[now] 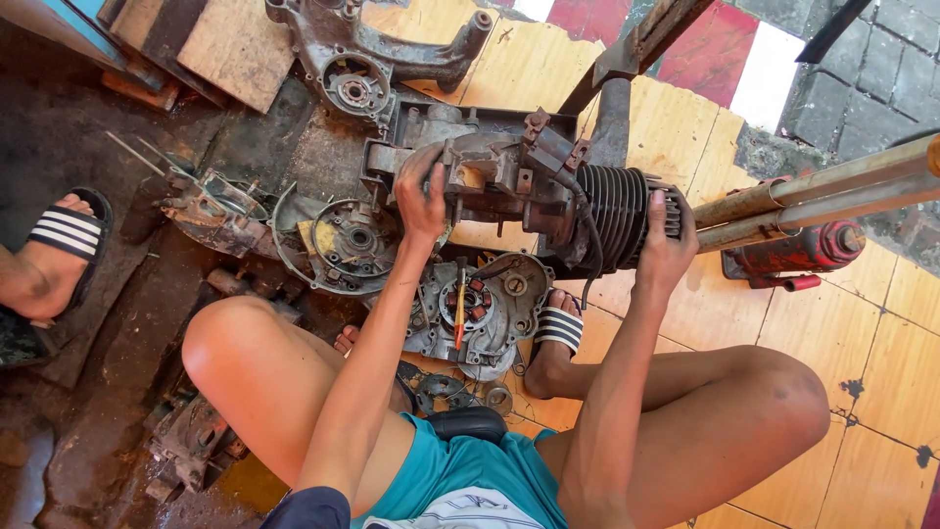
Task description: Cleaning a motorcycle magneto rotor with a brush and solvent after performing adjustments on the engine block.
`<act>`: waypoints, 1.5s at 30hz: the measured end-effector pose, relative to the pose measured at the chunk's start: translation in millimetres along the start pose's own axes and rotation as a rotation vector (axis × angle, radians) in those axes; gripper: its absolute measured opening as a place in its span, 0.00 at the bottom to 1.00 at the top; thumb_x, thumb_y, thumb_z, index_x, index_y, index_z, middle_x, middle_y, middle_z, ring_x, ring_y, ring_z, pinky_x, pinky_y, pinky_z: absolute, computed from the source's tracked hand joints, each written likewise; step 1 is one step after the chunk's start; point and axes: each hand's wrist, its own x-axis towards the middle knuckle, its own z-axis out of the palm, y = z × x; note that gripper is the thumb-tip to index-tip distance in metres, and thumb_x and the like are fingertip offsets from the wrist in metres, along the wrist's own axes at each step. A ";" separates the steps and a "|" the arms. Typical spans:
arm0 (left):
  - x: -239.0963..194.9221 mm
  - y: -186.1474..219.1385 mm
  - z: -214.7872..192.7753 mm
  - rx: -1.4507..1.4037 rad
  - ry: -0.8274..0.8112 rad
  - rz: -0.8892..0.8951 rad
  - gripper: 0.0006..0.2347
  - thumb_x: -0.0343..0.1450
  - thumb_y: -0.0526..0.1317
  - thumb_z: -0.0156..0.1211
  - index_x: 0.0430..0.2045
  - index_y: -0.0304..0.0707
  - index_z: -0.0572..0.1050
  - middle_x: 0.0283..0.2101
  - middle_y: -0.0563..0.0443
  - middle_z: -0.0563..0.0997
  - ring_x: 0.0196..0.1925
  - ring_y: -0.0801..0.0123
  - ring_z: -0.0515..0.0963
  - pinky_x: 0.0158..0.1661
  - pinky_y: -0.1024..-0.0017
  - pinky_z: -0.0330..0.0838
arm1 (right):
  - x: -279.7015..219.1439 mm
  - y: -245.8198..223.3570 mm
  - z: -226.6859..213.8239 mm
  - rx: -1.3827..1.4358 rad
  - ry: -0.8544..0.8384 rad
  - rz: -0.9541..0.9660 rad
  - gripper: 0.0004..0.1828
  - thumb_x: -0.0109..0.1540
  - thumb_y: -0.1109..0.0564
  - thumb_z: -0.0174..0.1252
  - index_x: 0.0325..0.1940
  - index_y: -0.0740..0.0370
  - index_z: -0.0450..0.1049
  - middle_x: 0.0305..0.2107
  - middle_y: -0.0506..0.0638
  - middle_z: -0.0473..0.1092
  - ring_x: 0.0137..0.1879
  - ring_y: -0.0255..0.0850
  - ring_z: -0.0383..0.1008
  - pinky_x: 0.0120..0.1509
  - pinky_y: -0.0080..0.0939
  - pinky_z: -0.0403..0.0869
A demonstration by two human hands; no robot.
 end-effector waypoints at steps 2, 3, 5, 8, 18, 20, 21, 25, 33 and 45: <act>6.4 30.8 -6.3 -0.038 0.024 -0.059 0.20 0.79 0.49 0.41 0.48 0.32 0.79 0.47 0.34 0.81 0.53 0.40 0.79 0.55 0.50 0.68 | 3.5 11.6 5.5 0.024 0.036 0.006 0.22 0.66 0.41 0.70 0.57 0.55 0.80 0.49 0.58 0.77 0.59 0.44 0.75 0.66 0.45 0.68; 9.5 46.3 -9.3 -0.079 0.045 -0.118 0.20 0.80 0.47 0.39 0.50 0.32 0.78 0.48 0.33 0.81 0.54 0.39 0.78 0.57 0.50 0.67 | 4.7 17.6 7.9 0.048 0.074 0.012 0.21 0.66 0.41 0.70 0.55 0.55 0.81 0.48 0.57 0.77 0.57 0.43 0.76 0.65 0.44 0.69; 14.6 75.2 -4.4 -0.073 0.085 -0.117 0.22 0.80 0.52 0.38 0.53 0.35 0.75 0.53 0.36 0.79 0.58 0.44 0.76 0.61 0.50 0.63 | 7.6 27.2 9.3 0.051 0.081 -0.004 0.20 0.66 0.42 0.70 0.54 0.55 0.81 0.47 0.56 0.77 0.57 0.43 0.76 0.65 0.42 0.69; 21.0 106.8 0.9 0.019 0.147 -0.009 0.23 0.79 0.56 0.38 0.59 0.41 0.71 0.62 0.44 0.74 0.68 0.51 0.69 0.68 0.50 0.56 | 6.3 26.7 11.1 0.055 0.105 -0.035 0.20 0.65 0.43 0.71 0.53 0.57 0.81 0.46 0.59 0.78 0.57 0.46 0.76 0.65 0.44 0.69; 35.0 179.9 35.3 0.218 -0.177 0.411 0.16 0.73 0.53 0.53 0.47 0.45 0.77 0.56 0.53 0.79 0.70 0.54 0.66 0.65 0.52 0.53 | 11.9 50.0 17.4 0.035 0.155 -0.131 0.19 0.63 0.46 0.72 0.51 0.60 0.83 0.42 0.60 0.79 0.56 0.48 0.78 0.61 0.44 0.71; 39.8 198.2 45.2 0.230 -0.298 0.445 0.14 0.74 0.49 0.54 0.45 0.42 0.78 0.54 0.50 0.79 0.70 0.51 0.66 0.65 0.48 0.53 | 9.2 42.1 16.5 0.044 0.169 -0.129 0.20 0.63 0.46 0.73 0.51 0.62 0.82 0.42 0.62 0.79 0.55 0.51 0.78 0.62 0.47 0.71; 43.6 207.3 50.0 0.257 -0.406 0.475 0.11 0.74 0.45 0.55 0.43 0.39 0.78 0.52 0.46 0.79 0.69 0.48 0.65 0.66 0.43 0.52 | 9.4 37.3 17.7 0.060 0.166 -0.134 0.21 0.63 0.46 0.73 0.51 0.64 0.82 0.43 0.65 0.78 0.55 0.54 0.78 0.62 0.49 0.71; 50.4 216.8 79.6 0.295 -0.625 0.521 0.12 0.75 0.43 0.57 0.45 0.33 0.77 0.51 0.39 0.78 0.67 0.44 0.67 0.66 0.36 0.52 | 7.8 33.9 21.2 0.053 0.195 -0.113 0.21 0.62 0.43 0.73 0.52 0.59 0.82 0.43 0.59 0.79 0.56 0.51 0.78 0.63 0.48 0.71; 48.5 180.6 164.1 0.676 -1.100 0.460 0.23 0.73 0.56 0.50 0.46 0.34 0.77 0.40 0.34 0.79 0.49 0.39 0.79 0.54 0.37 0.61 | -1.4 20.0 15.6 0.004 0.136 0.055 0.22 0.67 0.36 0.60 0.56 0.49 0.80 0.48 0.54 0.79 0.59 0.53 0.77 0.65 0.52 0.70; 63.7 184.7 184.4 0.548 -1.457 -0.022 0.37 0.68 0.69 0.41 0.61 0.36 0.67 0.58 0.29 0.75 0.60 0.35 0.75 0.58 0.38 0.67 | -33.0 43.7 12.0 0.283 0.072 0.213 0.40 0.67 0.30 0.57 0.73 0.58 0.64 0.65 0.64 0.65 0.73 0.58 0.63 0.77 0.61 0.61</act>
